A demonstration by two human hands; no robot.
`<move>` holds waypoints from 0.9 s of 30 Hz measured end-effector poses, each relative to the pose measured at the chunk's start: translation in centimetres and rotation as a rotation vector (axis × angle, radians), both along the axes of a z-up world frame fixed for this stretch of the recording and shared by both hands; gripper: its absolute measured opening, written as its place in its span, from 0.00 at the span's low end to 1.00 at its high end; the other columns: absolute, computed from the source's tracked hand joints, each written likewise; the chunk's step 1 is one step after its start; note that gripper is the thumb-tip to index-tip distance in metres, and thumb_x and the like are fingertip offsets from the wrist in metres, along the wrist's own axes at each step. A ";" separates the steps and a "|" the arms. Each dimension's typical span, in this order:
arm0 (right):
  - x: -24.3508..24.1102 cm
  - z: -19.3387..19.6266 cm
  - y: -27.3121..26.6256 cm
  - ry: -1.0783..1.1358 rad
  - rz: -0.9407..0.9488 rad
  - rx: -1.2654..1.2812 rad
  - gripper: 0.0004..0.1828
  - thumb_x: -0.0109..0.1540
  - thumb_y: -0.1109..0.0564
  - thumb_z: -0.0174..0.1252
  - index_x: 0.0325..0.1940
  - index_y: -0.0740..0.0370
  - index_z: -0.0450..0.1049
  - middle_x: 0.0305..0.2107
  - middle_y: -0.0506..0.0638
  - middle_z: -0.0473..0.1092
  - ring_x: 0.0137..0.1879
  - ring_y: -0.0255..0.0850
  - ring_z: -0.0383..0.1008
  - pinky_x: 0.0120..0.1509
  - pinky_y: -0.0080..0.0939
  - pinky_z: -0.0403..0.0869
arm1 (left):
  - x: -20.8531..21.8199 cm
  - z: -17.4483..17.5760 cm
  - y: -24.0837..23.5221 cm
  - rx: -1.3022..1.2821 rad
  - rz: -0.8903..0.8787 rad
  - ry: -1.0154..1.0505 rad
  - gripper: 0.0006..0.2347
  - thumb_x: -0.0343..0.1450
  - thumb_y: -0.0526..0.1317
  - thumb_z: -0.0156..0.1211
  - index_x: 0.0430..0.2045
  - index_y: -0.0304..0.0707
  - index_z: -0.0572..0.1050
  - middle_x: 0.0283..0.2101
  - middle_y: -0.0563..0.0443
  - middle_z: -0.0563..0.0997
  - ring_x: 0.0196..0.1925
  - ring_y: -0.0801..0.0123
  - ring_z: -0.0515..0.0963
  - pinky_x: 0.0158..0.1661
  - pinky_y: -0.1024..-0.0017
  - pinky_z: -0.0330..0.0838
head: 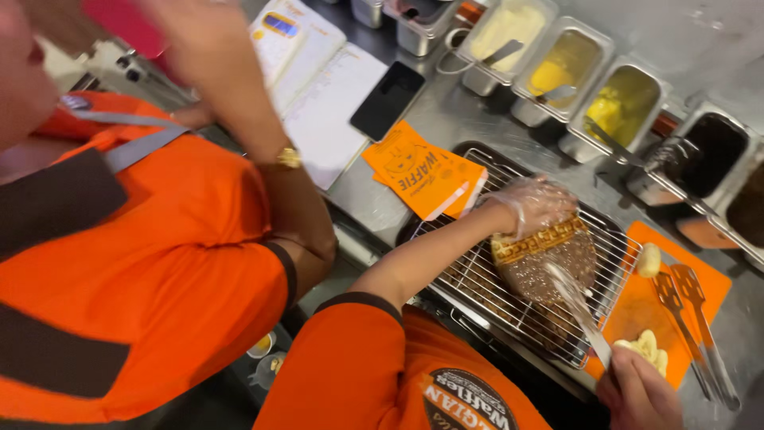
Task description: The person spreads chocolate and white cream toppings onto freshly cooked waffles using a spatula. They fold the waffles, place them into branded paper wrappers, and retrieve new waffles from a waffle iron to continue the assembly process.
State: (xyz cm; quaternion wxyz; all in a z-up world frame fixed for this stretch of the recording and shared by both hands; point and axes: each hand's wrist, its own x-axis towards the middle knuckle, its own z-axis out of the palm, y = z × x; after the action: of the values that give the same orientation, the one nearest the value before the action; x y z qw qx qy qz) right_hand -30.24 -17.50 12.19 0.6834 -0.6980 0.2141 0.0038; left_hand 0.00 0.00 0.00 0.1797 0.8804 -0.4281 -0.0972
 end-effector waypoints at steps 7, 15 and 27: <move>1.4 0.8 -1.9 -0.129 0.032 0.073 0.15 0.74 0.61 0.46 0.54 0.78 0.72 0.24 0.46 0.60 0.27 0.31 0.54 0.30 0.32 0.52 | -0.4 1.2 1.0 -0.047 0.011 0.049 0.23 0.78 0.55 0.30 0.68 0.62 0.61 0.75 0.67 0.56 0.78 0.72 0.50 0.75 0.59 0.33; 0.2 -0.2 -9.4 -0.361 -0.467 -0.248 0.11 0.79 0.61 0.48 0.54 0.74 0.71 0.29 0.48 0.66 0.30 0.30 0.62 0.37 0.31 0.63 | 0.3 -0.4 1.7 -0.289 -0.044 -0.012 0.19 0.77 0.48 0.45 0.63 0.53 0.71 0.71 0.58 0.68 0.74 0.65 0.63 0.75 0.55 0.44; 13.2 5.2 -15.5 0.068 -0.335 -1.306 0.14 0.64 0.53 0.57 0.50 0.58 0.82 0.35 0.64 0.76 0.42 0.62 0.77 0.49 0.58 0.75 | -0.5 2.4 1.9 -0.210 0.026 0.100 0.18 0.75 0.45 0.49 0.61 0.59 0.71 0.70 0.66 0.67 0.74 0.71 0.60 0.74 0.61 0.40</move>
State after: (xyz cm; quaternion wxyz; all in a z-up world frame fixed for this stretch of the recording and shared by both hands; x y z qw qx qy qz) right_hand -17.04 -32.98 17.42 0.1054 -0.9248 0.2989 -0.2105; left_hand -0.54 1.91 2.37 0.2935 0.8562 -0.4149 -0.0934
